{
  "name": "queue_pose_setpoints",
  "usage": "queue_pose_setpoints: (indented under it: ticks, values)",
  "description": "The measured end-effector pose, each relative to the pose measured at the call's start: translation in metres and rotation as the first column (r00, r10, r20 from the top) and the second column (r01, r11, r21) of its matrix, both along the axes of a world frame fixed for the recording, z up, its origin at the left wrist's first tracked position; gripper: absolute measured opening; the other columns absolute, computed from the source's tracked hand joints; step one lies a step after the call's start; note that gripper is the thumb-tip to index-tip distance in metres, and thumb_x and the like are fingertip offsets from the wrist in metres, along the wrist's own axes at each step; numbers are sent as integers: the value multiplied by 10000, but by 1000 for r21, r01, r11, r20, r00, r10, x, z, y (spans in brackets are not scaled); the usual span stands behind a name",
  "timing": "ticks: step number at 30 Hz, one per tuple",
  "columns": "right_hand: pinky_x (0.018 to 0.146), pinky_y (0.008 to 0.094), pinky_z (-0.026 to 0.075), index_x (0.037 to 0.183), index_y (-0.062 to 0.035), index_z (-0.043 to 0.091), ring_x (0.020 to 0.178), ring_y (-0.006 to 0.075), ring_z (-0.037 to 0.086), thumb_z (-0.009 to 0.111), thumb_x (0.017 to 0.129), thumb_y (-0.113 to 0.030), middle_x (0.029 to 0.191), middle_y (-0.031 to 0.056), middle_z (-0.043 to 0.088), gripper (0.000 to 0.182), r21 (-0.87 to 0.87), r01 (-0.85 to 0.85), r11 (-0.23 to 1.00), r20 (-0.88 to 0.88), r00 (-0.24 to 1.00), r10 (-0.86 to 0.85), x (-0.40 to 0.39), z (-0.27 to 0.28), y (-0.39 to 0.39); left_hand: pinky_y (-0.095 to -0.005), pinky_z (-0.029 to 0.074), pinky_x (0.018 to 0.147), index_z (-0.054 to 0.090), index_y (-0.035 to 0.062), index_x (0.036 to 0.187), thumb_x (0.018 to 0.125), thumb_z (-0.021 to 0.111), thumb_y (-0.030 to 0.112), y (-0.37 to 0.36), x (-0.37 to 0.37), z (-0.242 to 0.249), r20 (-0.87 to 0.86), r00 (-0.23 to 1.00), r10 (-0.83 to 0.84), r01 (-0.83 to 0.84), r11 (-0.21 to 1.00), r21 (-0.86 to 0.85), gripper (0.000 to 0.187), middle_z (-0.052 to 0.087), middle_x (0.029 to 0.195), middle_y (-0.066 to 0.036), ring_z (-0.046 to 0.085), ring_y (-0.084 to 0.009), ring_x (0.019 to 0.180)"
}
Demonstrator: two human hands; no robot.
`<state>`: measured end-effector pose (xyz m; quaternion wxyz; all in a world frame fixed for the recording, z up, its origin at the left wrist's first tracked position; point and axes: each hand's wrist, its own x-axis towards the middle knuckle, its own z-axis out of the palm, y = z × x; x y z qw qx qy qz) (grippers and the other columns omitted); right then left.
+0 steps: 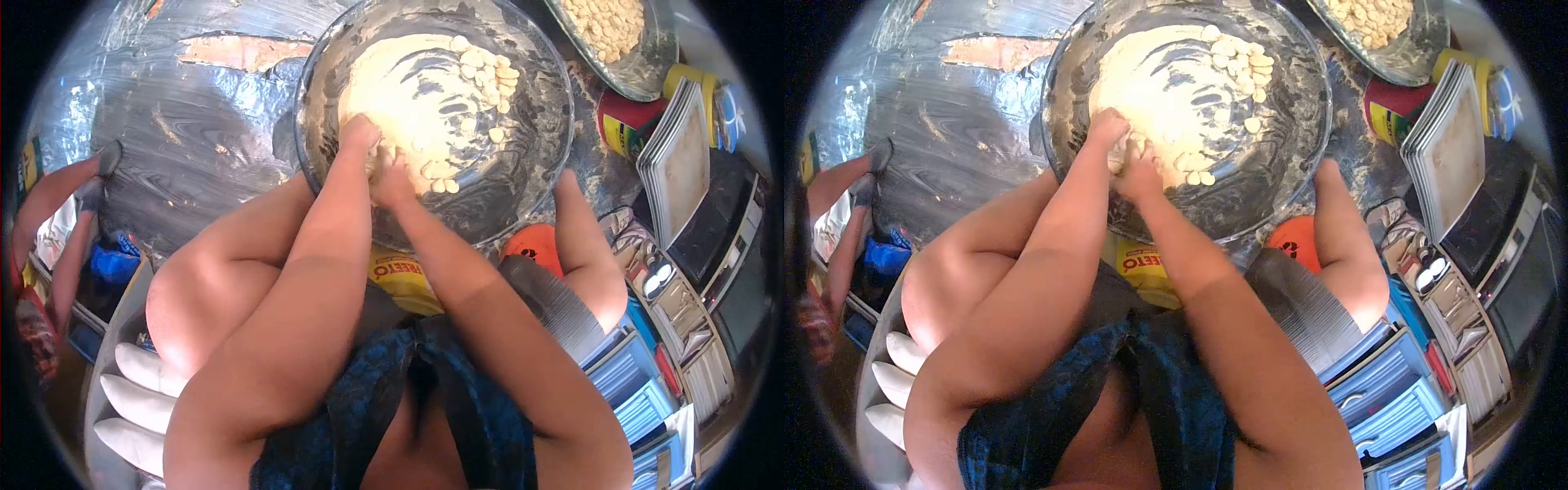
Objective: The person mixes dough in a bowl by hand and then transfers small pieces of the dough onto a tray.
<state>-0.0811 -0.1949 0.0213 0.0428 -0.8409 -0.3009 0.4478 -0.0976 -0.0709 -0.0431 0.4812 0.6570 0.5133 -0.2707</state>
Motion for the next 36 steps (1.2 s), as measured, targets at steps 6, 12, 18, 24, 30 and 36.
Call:
queue_pose_setpoints:
  ticks: [6,12,18,24,30,36]
  values:
    - [884,531,373,1357,-172,245,1207,417,312,610,733,-328,1346,135,258,739,-96,-187,978,-71,981,181,0,-4,25,-359,460,800,629,-28,808,684,571,188,3,4,7,10,999,46,-47,974,220,256,624,889,-198,582,-328,920]
    - [833,557,395,1261,-136,393,1183,379,349,545,775,-230,1337,102,280,518,-87,-137,987,-93,987,129,-5,27,43,-376,436,841,620,71,995,748,526,104,12,8,-14,29,996,-84,76,977,199,266,586,1045,-182,556,-312,989]
    - [821,399,447,1137,-51,501,998,341,523,566,742,-201,1143,189,491,428,94,-320,943,-160,930,331,37,-23,21,-382,440,821,632,66,946,742,493,140,-6,-3,-10,212,971,-106,32,945,325,257,602,1001,-174,567,-320,943]
    - [799,357,475,1176,-70,420,949,228,528,591,671,-48,1043,124,525,534,-10,692,722,-747,475,-466,153,28,-13,-392,466,741,554,38,1053,779,570,232,5,31,10,304,907,291,-119,871,-477,336,616,900,-120,593,-233,854]
    - [829,505,457,1288,-108,286,1130,341,395,557,812,-271,1213,146,413,571,205,973,103,-530,199,-825,231,20,-74,-397,440,825,470,51,1181,763,598,308,41,78,91,481,805,348,-135,896,-422,507,522,1135,-106,487,-234,1061]
    - [891,502,339,1246,-103,420,1125,319,413,549,761,-502,1261,155,404,642,-459,665,589,-279,522,-806,145,-53,-118,-394,432,852,569,50,1091,748,559,323,21,32,39,31,995,-96,97,994,-40,439,515,1189,-166,506,-319,1062]
